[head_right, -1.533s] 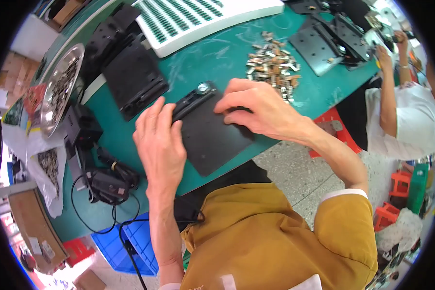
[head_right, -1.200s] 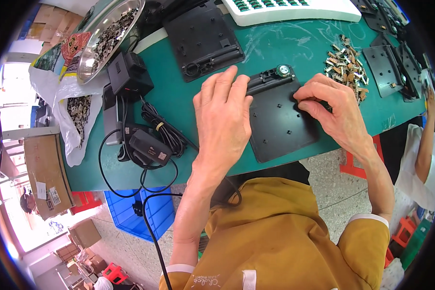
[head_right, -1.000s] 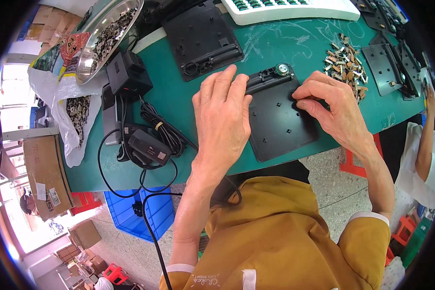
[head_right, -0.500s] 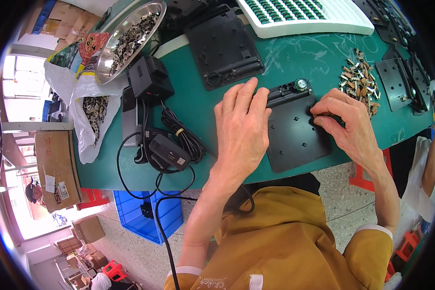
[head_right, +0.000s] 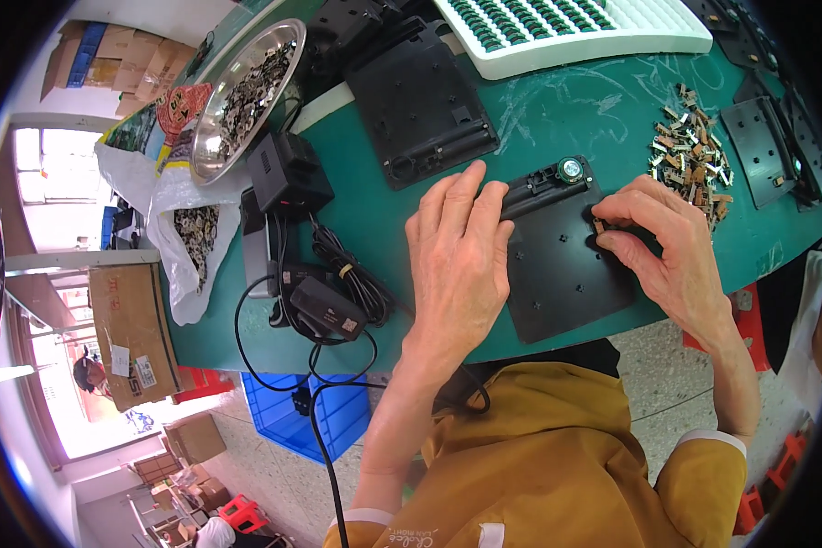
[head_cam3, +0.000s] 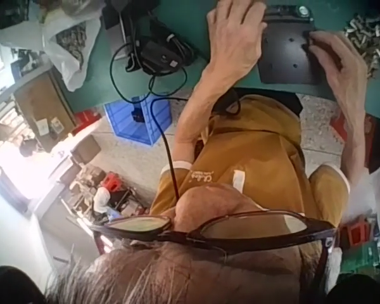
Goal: The person assembles a device by picking up a metal contact and pressing it into a black plastic housing. They then take a green circular component from a tray and press it into the housing before inserting a second metal contact and setting the assembly aside.
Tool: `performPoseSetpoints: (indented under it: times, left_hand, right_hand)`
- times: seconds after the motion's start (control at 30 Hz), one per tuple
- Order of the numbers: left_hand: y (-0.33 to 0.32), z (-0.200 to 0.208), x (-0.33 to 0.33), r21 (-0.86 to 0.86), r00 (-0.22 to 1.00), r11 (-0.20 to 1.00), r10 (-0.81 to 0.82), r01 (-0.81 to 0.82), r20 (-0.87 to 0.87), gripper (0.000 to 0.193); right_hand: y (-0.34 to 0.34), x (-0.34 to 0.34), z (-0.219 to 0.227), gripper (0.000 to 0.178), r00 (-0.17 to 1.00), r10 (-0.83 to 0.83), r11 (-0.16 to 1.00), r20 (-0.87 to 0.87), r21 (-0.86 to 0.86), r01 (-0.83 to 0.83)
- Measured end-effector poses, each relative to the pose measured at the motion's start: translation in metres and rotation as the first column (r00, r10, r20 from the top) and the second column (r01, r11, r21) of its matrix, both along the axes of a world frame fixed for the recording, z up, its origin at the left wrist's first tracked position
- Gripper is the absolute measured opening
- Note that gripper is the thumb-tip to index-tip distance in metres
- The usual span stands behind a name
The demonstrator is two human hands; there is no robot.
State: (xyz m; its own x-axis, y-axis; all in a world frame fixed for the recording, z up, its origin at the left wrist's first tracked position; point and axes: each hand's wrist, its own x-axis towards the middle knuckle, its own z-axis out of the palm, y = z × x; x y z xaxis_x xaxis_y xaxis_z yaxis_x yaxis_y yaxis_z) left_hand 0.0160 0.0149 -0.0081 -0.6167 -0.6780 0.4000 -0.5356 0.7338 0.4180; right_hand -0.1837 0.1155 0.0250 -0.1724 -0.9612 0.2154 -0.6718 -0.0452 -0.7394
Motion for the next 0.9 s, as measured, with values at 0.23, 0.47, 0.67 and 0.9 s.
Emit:
performPoseSetpoints:
  times: [0.23,0.47,0.67,0.9]
  left_hand:
    - [-0.001,0.009,-0.001,0.029,0.998,1.0,-0.003,0.001,0.067,0.039]
    - [-0.002,0.022,-0.004,0.083,0.988,0.997,-0.018,0.005,0.154,0.036]
    - [-0.005,0.028,-0.003,0.117,0.978,0.993,-0.015,-0.01,0.21,0.034]
    - [-0.008,0.034,-0.008,0.16,0.973,0.987,-0.027,-0.011,0.23,0.034]
  right_hand:
    - [0.0,0.003,-0.015,0.026,0.992,-0.049,0.979,-0.12,-0.2,0.024]
    - [-0.002,-0.001,-0.017,0.035,0.976,0.0,0.955,-0.219,-0.289,-0.065]
    - [-0.004,-0.002,-0.017,0.035,0.988,0.038,0.963,-0.147,-0.258,-0.076]
    - [-0.003,-0.007,-0.017,0.032,0.985,0.095,0.967,-0.147,-0.219,-0.126]
